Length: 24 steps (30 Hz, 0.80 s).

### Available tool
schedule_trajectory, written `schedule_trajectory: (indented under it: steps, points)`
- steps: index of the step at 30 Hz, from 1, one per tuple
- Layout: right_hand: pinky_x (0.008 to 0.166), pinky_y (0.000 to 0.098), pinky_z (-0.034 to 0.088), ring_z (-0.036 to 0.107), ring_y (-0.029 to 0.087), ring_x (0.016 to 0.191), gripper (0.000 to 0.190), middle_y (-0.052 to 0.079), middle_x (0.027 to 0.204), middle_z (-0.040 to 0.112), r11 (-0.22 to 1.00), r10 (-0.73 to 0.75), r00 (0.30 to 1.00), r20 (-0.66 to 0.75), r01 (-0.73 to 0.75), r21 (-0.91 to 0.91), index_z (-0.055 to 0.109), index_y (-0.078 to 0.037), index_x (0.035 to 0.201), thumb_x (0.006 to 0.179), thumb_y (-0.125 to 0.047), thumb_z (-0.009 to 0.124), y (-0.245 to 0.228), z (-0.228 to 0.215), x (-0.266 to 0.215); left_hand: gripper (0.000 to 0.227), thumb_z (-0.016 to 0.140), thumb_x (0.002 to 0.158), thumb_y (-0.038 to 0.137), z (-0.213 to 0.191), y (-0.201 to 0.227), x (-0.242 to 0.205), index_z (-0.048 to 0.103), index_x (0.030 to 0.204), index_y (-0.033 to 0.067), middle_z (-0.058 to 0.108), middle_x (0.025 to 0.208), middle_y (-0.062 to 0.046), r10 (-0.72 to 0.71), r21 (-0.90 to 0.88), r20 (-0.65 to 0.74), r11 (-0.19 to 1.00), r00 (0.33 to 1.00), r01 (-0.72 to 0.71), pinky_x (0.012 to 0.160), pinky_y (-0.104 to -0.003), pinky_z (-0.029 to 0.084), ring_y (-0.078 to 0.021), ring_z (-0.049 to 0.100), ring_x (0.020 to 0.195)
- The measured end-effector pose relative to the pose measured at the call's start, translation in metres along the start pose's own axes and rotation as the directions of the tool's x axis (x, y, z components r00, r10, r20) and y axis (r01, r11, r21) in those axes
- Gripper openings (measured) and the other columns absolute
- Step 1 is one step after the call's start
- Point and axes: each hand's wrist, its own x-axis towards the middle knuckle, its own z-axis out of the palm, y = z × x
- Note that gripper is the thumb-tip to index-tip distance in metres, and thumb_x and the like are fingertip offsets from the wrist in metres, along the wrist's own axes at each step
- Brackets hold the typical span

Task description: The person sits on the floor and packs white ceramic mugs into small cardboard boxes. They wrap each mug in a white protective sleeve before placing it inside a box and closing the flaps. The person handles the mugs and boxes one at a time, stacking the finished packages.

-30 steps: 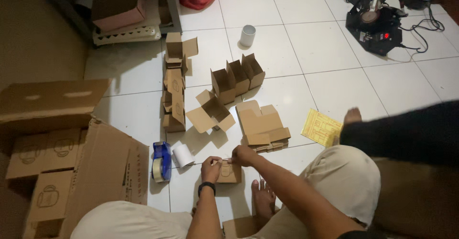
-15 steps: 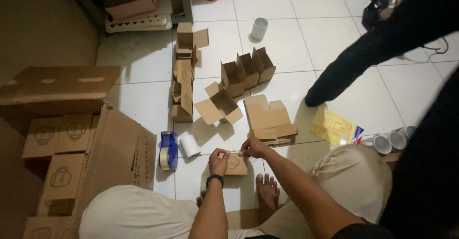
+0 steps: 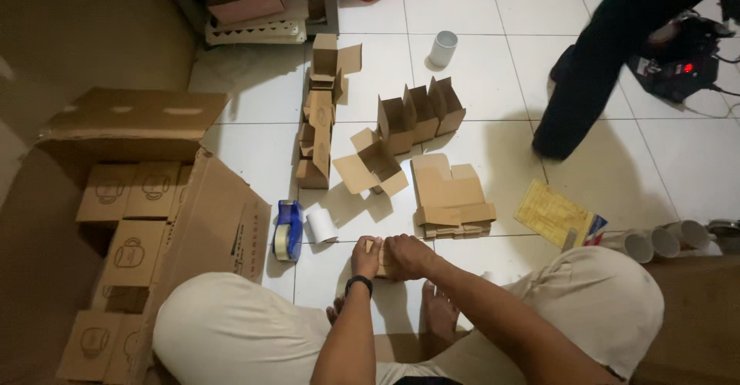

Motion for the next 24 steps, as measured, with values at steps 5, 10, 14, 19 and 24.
schedule_trajectory:
  steps: [5,10,14,19,24]
  points:
    - [0.097,0.0513,0.056,0.067,0.038,0.112,0.066,0.017,0.113,0.067,0.999,-0.011,1.000,0.001,0.011,0.046,0.053,-0.002,0.134,0.081,-0.037,0.073,0.000,-0.019,-0.005,0.042,0.062,0.099,0.039,0.012,0.007,-0.004,0.055,0.137,0.0225,0.059,0.139,-0.011,-0.106,0.047,-0.306,0.991,0.946,0.126,0.113,-0.051,0.047,-0.0310,0.055,0.136]
    - [0.103,0.0702,0.037,0.063,0.041,0.124,0.093,0.016,0.126,0.071,0.960,0.132,0.987,-0.095,-0.103,0.259,0.054,-0.015,0.146,0.063,-0.038,0.090,0.026,-0.089,0.010,0.038,0.068,0.095,0.011,-0.025,0.127,-0.058,0.057,0.126,-0.0065,0.062,0.122,-0.030,0.398,0.062,-0.478,0.904,0.783,-0.422,0.108,-0.060,0.045,-0.0507,0.056,0.125]
    - [0.090,0.0682,0.051,0.064,0.058,0.110,0.082,0.035,0.112,0.069,0.844,0.134,0.879,-0.458,0.142,0.518,0.058,0.004,0.137,0.068,-0.030,0.087,-0.006,-0.216,-0.043,0.016,0.068,0.098,0.009,-0.114,0.215,-0.171,0.069,0.113,0.0085,0.070,0.106,-0.005,0.802,0.172,-0.395,0.544,0.449,-0.821,0.085,-0.037,0.059,-0.0288,0.072,0.102]
    - [0.075,0.0343,0.058,0.069,0.026,0.097,0.072,0.012,0.118,0.070,0.856,0.110,0.905,-0.411,0.124,0.502,0.056,-0.007,0.133,0.072,-0.029,0.087,-0.105,-0.340,-0.091,0.015,0.061,0.101,0.009,-0.243,0.202,-0.256,0.067,0.113,0.0015,0.072,0.113,-0.013,0.827,0.609,-0.440,0.562,0.351,-0.560,0.097,-0.042,0.053,-0.0301,0.069,0.105]
    - [0.060,0.0312,0.029,0.040,0.015,0.067,0.054,0.000,0.079,0.049,0.900,-0.202,0.843,-0.498,0.361,0.245,0.050,-0.013,0.091,0.077,-0.050,0.087,-0.186,-0.389,-0.052,0.050,0.073,0.097,0.024,-0.334,0.119,-0.254,0.059,0.133,-0.0090,0.062,0.127,-0.031,0.633,0.698,-0.681,0.713,0.368,0.065,0.108,-0.059,0.038,-0.0475,0.056,0.120]
